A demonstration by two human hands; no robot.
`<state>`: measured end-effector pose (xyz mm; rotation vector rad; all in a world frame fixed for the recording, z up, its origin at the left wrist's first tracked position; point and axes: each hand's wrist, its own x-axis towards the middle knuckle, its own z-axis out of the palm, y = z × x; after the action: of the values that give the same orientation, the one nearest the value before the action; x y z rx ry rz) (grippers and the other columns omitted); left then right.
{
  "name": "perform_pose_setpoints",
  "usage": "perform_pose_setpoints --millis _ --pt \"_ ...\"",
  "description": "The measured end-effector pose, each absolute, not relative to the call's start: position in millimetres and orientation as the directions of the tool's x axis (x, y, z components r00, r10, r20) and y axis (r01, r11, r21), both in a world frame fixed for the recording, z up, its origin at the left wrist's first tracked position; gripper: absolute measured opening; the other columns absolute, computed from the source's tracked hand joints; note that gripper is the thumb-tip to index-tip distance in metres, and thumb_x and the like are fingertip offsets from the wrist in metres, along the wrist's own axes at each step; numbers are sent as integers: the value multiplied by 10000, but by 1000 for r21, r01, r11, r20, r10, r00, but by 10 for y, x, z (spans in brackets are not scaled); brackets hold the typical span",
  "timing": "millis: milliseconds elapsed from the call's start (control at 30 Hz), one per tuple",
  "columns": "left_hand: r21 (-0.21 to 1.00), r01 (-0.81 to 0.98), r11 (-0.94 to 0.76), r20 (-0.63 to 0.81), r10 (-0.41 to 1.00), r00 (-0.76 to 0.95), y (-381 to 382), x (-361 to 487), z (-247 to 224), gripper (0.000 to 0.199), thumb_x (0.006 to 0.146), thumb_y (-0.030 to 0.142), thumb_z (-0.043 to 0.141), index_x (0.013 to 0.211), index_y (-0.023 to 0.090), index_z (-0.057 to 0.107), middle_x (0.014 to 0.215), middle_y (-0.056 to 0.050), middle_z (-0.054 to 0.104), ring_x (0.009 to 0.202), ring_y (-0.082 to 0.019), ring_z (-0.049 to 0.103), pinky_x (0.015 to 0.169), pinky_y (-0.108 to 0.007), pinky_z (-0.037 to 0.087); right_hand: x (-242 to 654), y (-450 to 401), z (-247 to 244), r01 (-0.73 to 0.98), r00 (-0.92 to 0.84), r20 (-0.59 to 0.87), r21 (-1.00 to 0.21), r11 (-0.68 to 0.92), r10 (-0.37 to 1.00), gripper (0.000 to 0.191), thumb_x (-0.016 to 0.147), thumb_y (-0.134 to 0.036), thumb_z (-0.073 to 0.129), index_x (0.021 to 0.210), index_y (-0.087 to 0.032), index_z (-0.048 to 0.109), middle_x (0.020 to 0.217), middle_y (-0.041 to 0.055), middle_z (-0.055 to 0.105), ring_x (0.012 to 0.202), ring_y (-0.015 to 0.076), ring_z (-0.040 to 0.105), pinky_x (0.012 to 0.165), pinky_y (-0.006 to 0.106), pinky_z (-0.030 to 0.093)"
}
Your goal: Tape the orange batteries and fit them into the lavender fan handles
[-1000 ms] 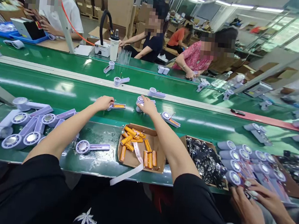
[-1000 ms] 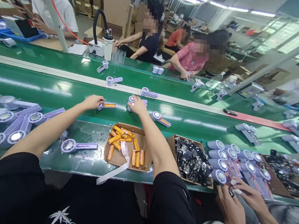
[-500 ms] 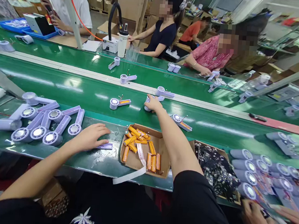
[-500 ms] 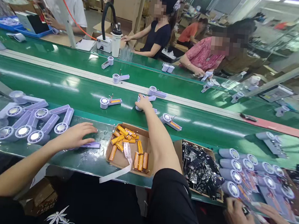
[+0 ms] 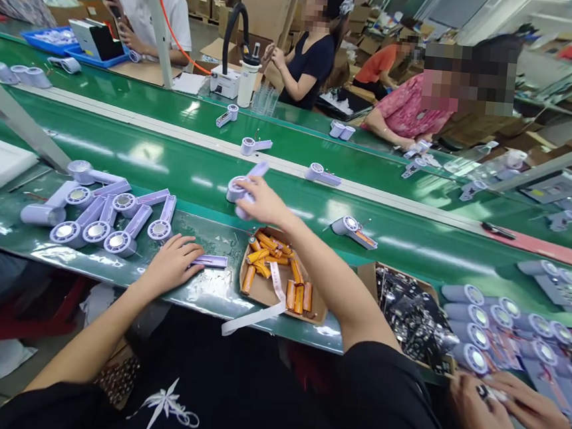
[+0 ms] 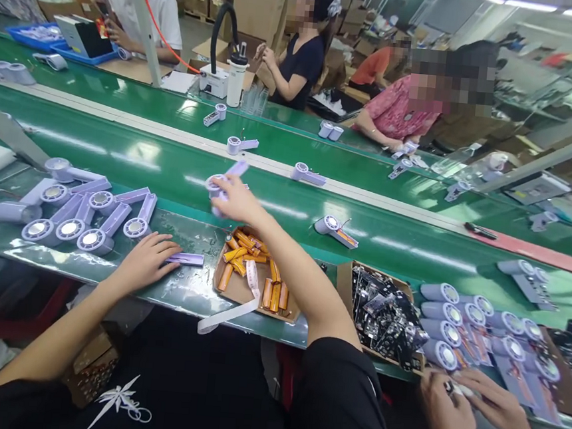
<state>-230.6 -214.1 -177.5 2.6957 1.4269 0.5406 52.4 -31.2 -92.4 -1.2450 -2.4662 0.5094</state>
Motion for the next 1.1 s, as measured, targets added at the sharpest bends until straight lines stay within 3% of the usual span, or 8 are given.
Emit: perform_pose_setpoints --millis 200,467,600,700,800,867,967,1100 --pt "118 797 -592 377 770 515 -2205 -2309 -1758 290 1095 344 608 1267 185 780 1333 -145 763 1311 -354 648 1150 -546 545 -437 -870 -951 645 -754 -132 -334 687 644 598 1018 -374 688 1602 -290 594 1745 146 433 1168 289 749 1050 418 587" --pt "142 839 -525 384 811 442 -2364 -2379 -1794 335 1066 275 611 1355 173 746 1389 -179 712 1327 -370 597 1170 -578 540 -577 -1030 -968 557 -796 -3 -394 731 605 630 1094 -373 663 1654 -128 513 1777 199 414 1604 289 472 1297 363 385" --pt "165 813 -559 378 797 471 -2399 -2428 -1755 320 1047 240 614 1323 173 762 1399 -184 708 1347 -379 587 1169 -592 540 162 -1299 -632 662 -672 66 -394 638 738 441 1107 -356 613 1485 -142 690 1423 147 765 1309 272 716 1134 366 510" --pt "173 772 -611 432 752 498 -2388 -2349 -1673 305 1048 269 629 1300 181 776 1404 -175 713 1401 -389 561 1211 -604 502 814 -1655 -452 866 -477 -146 -248 435 867 498 1116 -537 532 1201 -148 831 1128 150 846 1074 300 788 953 374 561" --pt "194 658 -728 444 663 603 -2244 -2013 -1534 321 1073 325 610 1309 181 773 1332 -161 753 1336 -363 610 1178 -574 526 1193 -2044 -495 977 -189 -346 29 212 919 751 1039 -775 492 1095 -119 855 1125 240 828 1099 398 784 908 432 570" --pt "203 528 -825 427 560 710 -2040 -1612 -1419 344 1090 338 581 1331 176 765 1315 -153 768 1316 -336 630 1187 -544 518 1264 -2238 -622 985 -100 -395 90 147 913 789 1003 -814 507 1170 -120 843 1187 264 813 1155 429 771 914 446 570" --pt "225 341 -913 303 398 866 -1657 -865 -1267 391 1074 354 604 1397 179 736 1445 -150 729 1430 -324 569 1258 -518 444 1276 -2368 -804 989 -142 -431 -20 147 891 577 1046 -626 546 1180 -149 840 1133 217 830 1087 366 785 840 372 545" --pt "177 303 -936 -139 282 949 -1315 -194 -1165 313 1057 383 594 1164 195 819 1350 -145 772 1387 -367 600 1253 -576 399 1486 -2461 -869 964 -220 -326 -217 154 919 338 1037 -368 602 925 -161 845 906 118 824 826 238 735 685 302 414"
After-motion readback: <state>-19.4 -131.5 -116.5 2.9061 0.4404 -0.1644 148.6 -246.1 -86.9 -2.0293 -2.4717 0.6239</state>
